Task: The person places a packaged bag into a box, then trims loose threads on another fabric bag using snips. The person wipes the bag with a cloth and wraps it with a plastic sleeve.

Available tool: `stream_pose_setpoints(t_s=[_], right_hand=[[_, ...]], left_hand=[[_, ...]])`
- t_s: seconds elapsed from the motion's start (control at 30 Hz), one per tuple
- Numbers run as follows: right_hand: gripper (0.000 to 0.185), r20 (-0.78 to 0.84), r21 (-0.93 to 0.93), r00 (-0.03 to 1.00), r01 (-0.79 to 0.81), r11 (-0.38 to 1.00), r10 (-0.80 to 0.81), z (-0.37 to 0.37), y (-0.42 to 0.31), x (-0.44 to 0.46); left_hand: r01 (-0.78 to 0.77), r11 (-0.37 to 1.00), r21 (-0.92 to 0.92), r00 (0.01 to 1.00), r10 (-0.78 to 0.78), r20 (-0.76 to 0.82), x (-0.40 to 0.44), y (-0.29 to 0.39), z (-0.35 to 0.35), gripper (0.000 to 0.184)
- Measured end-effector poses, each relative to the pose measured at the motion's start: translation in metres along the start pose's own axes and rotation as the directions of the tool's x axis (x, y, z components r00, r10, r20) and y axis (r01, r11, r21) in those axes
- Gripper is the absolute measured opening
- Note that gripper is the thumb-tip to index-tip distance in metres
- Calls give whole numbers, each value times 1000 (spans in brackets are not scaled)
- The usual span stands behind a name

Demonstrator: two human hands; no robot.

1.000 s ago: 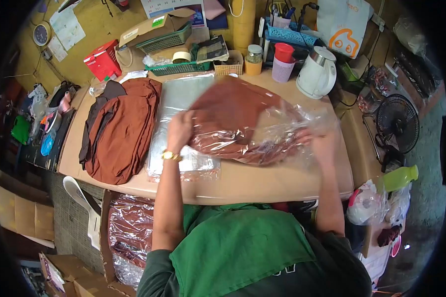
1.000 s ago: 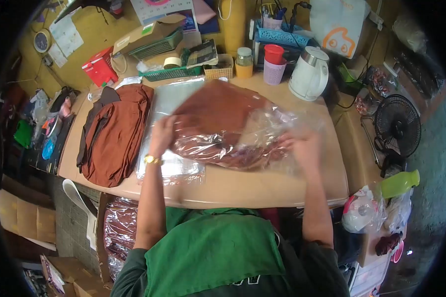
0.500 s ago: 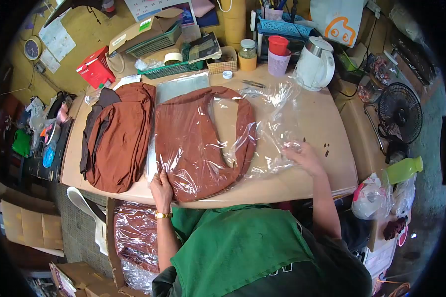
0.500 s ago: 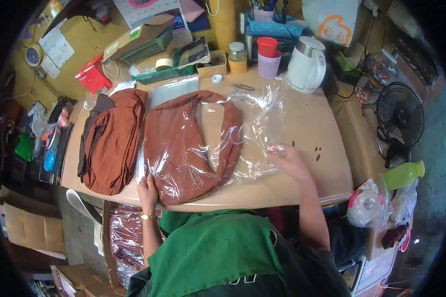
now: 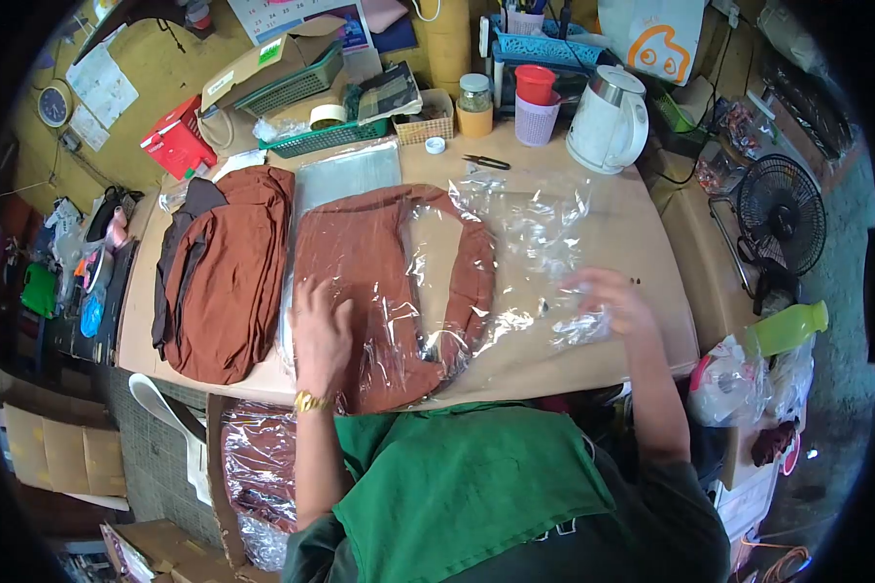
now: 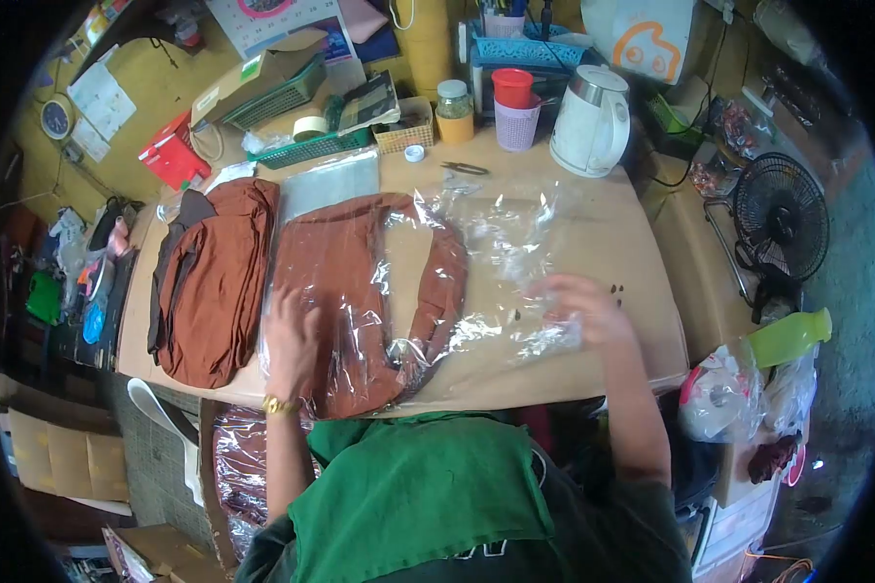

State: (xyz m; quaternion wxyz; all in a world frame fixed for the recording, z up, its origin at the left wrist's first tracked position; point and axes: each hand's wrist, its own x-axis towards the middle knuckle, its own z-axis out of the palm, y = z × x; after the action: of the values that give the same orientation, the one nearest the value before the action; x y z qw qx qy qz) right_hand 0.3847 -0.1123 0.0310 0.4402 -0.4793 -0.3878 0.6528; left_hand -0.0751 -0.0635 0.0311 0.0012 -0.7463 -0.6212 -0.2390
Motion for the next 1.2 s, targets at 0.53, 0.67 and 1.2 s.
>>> stream_pose_setpoints(t_s=[0.53,0.67,1.2], right_hand=[[41,558,-756,758,632,-169,338,170,-38,148],[31,486,-834,824,537,-129,290,138,-93,79],[44,911,-387,409,811,-439,-46,208,39,249]], left_hand=[[91,969,230,990,-113,83,-6,-3,63,62],[125,966,225,987,-144,69,-6,-6,65,63],[-9,991,133,989,-10,146,-6,27,59,87]])
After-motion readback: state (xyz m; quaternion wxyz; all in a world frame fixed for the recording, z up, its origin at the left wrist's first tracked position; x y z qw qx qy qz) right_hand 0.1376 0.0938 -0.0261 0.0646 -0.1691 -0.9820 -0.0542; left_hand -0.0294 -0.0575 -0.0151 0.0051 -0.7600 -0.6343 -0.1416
